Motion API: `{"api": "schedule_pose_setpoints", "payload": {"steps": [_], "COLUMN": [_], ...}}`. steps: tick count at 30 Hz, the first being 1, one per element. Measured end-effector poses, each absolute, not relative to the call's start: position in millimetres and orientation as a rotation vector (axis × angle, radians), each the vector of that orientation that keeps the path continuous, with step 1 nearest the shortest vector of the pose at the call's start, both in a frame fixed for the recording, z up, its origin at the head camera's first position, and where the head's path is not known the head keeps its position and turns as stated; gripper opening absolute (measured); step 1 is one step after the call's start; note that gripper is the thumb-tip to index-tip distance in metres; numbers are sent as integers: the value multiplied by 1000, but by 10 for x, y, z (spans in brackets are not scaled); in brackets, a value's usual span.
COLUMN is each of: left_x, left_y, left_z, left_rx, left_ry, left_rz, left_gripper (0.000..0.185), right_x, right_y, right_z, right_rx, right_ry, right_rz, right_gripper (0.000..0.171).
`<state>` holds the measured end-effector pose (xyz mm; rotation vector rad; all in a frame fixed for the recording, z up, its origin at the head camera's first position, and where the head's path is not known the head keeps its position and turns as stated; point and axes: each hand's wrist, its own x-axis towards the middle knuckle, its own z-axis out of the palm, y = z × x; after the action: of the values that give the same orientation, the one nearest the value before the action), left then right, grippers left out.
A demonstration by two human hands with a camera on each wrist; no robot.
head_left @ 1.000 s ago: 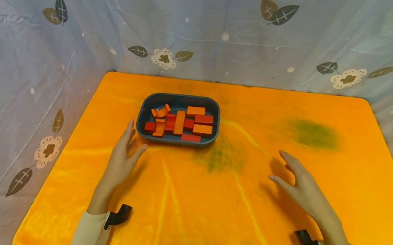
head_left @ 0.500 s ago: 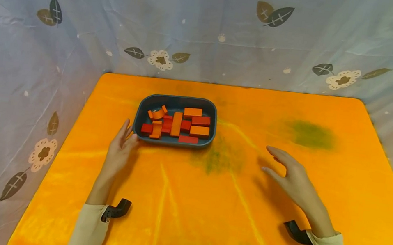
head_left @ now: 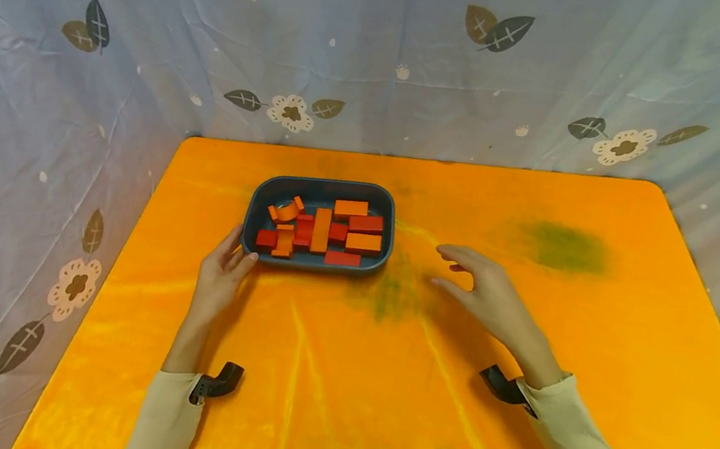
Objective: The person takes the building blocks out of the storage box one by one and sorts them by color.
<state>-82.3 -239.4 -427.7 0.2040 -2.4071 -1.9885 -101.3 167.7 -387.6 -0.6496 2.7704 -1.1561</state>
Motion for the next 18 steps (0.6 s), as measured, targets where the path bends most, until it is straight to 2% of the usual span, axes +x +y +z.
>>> {"api": "schedule_pose_setpoints", "payload": {"steps": [7,18], "left_x": [-814,-813], "left_y": [-2408,-2411], "left_z": [-4295,-4315], "left_rx": [194,193], "left_ry": [-2420,-2431], "left_rz": [-1964,-1922], "left_gripper": [65,64], "right_x": [-1190,-1450], "right_y": [1363,956], "right_z": [-3771,-3718], "right_rx": [-727,-846], "right_ry": [2772,2772], "right_rz": [-1067,-939], "right_gripper": [53,41]}}
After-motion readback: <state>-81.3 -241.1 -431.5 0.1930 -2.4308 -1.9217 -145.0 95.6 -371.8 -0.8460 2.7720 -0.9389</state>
